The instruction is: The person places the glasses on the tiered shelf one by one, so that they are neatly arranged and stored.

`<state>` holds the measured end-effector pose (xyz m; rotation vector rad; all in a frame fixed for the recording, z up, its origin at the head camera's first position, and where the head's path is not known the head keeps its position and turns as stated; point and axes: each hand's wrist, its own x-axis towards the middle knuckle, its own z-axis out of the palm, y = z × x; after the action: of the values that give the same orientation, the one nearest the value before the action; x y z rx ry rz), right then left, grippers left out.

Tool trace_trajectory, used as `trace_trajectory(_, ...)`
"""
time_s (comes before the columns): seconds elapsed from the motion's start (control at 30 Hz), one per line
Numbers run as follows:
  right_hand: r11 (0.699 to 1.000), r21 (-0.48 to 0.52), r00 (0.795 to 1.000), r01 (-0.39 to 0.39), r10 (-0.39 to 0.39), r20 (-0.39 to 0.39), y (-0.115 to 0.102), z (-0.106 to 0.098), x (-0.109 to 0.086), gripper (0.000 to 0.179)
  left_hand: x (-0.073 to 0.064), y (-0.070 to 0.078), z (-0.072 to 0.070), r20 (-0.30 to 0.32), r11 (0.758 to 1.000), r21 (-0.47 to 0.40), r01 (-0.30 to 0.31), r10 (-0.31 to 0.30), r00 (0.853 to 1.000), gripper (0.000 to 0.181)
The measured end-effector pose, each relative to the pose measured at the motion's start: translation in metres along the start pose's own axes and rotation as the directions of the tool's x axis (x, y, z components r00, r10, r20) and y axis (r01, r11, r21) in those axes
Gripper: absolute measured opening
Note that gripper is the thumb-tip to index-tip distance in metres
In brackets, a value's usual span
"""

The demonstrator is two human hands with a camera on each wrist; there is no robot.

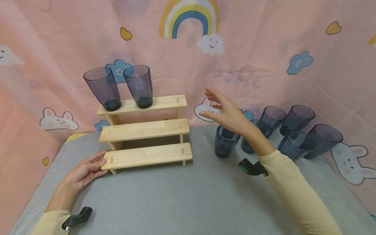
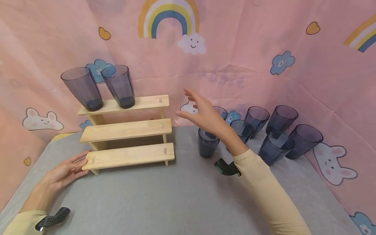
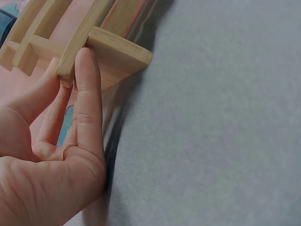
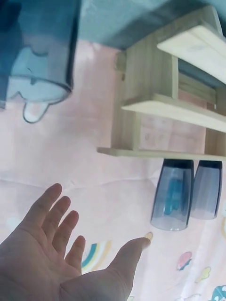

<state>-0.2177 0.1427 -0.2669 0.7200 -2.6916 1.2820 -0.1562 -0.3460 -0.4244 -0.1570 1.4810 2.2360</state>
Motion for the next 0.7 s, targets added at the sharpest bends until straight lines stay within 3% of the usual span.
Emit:
trace_trajectory(0.23,1.0,0.031,0.998,0.001,0.001,-0.06,0.025,-0.002,-0.027,0.074,0.001,-0.001,-0.001,0.032,1.0,-0.025,-0.007,0.008,0.999,0.04)
trace_trajectory(0.7,0.995,0.005,0.982,-0.096,0.096,-0.162,0.064,-0.001,-0.081,0.075,0.0,0.0,0.0,0.005,1.0,-0.026,0.004,-0.004,1.0,0.037)
